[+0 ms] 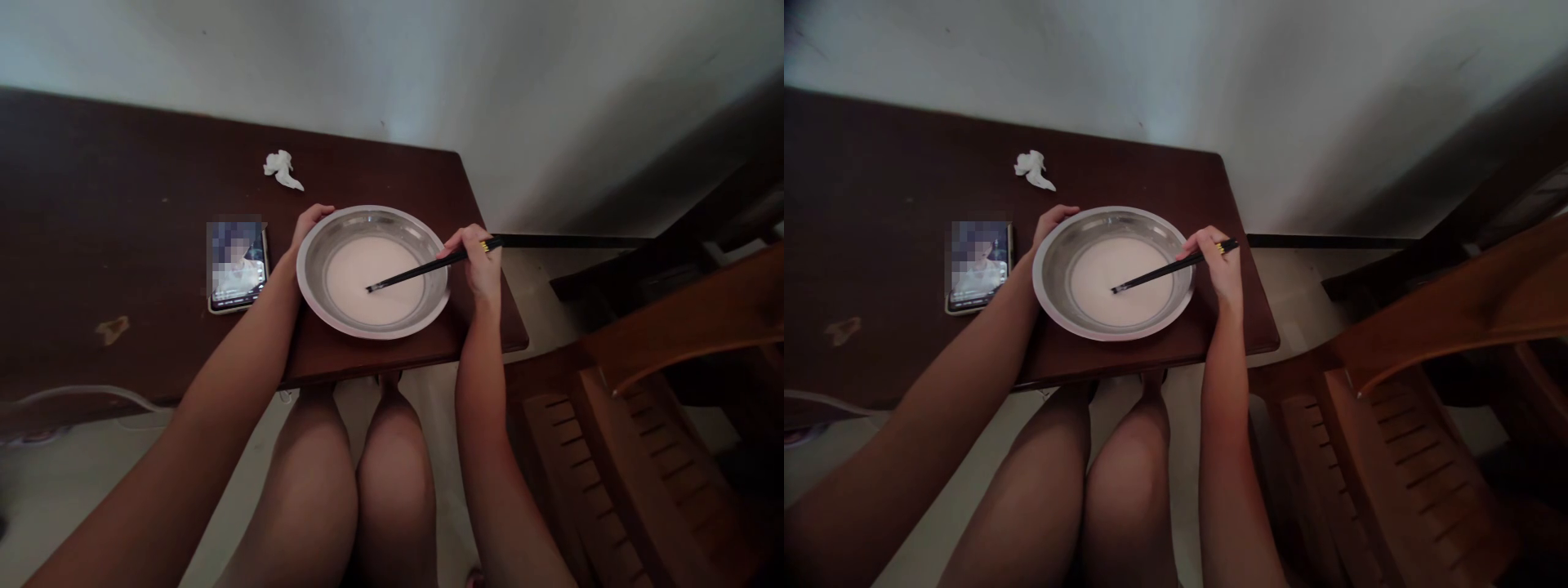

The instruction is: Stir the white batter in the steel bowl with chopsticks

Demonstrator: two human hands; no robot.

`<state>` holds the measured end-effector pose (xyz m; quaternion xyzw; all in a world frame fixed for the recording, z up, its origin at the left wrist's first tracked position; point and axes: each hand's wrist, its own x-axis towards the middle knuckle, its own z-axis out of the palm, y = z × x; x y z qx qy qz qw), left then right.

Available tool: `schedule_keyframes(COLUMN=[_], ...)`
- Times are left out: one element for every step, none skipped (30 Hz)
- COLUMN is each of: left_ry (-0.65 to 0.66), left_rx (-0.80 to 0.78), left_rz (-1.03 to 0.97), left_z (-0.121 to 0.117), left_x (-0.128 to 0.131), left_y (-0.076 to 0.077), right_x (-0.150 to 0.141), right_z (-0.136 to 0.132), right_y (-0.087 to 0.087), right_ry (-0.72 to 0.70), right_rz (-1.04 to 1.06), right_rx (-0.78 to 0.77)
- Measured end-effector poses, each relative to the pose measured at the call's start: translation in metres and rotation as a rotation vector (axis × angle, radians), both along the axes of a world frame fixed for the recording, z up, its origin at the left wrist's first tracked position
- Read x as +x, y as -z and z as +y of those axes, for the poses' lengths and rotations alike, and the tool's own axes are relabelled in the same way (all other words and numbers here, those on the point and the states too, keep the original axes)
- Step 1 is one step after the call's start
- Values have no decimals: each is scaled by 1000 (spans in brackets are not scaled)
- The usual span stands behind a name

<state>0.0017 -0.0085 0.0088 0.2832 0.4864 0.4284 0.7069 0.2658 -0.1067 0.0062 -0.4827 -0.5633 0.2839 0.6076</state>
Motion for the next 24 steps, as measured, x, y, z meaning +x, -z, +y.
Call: schedule_keyframes(left_ry=[2, 4, 5, 5, 8, 8, 4, -2, -12, -18, -18, -11, -3, 2, 4, 3, -3, -5, -4, -1, 2, 4, 5, 11], left_rx=[3, 12, 22, 29, 36, 36, 33, 28, 26, 27, 29, 35, 39, 38, 34, 30, 24, 20, 16, 13, 12, 10, 8, 8], left_rz=[-1, 1, 8, 19, 27, 32, 33, 33, 33, 32, 32, 29, 26, 23, 21, 23, 26, 28, 28, 25, 18, 13, 8, 2], left_z=[1, 2, 4, 5, 6, 6, 6, 6, 6, 5, 4, 3, 2, 2, 1, 1, 1, 1, 1, 1, 1, 1, 1, 0], left_x=[-1, -2, -3, -3, -4, -4, -4, -4, -3, -3, -2, -1, -1, -1, 0, 0, 0, 0, -1, -1, 0, 0, 0, 0], left_y=[2, 4, 6, 8, 9, 10, 10, 10, 9, 7, 6, 5, 4, 3, 3, 3, 3, 3, 2, 2, 2, 1, 1, 1], right_x=[-1, -1, -1, -1, -1, 0, 0, 0, 0, 0, -1, -1, -1, -1, -1, 0, 0, 1, 1, 0, 0, -1, -1, -2], right_z=[0, 0, 0, 0, 1, 1, 1, 1, 0, 0, -1, -1, -1, 0, 1, 1, 2, 2, 2, 1, 0, 0, 0, -1], right_y=[-1, -1, -2, -2, -2, -2, -1, -1, -1, -1, -2, -2, -2, -2, -2, -2, -2, -1, -1, -1, -2, -2, -3, -3], right_ry=[-27, -31, -6, 37, 87, 126, 143, 134, 101, 58, 18, -8, -8, 14, 53, 97, 131, 148, 138, 105, 63, 22, -3, -6], right_rz=[-27, -49, -57, -52, -34, -12, 9, 20, 14, -3, -28, -52, -64, -62, -45, -19, 9, 31, 39, 30, 11, -17, -47, -71], right_rx=[0, 12, 31, 50, 63, 66, 58, 44, 25, 8, -4, -7, 2, 18, 35, 48, 53, 50, 40, 25, 13, 4, 2, 8])
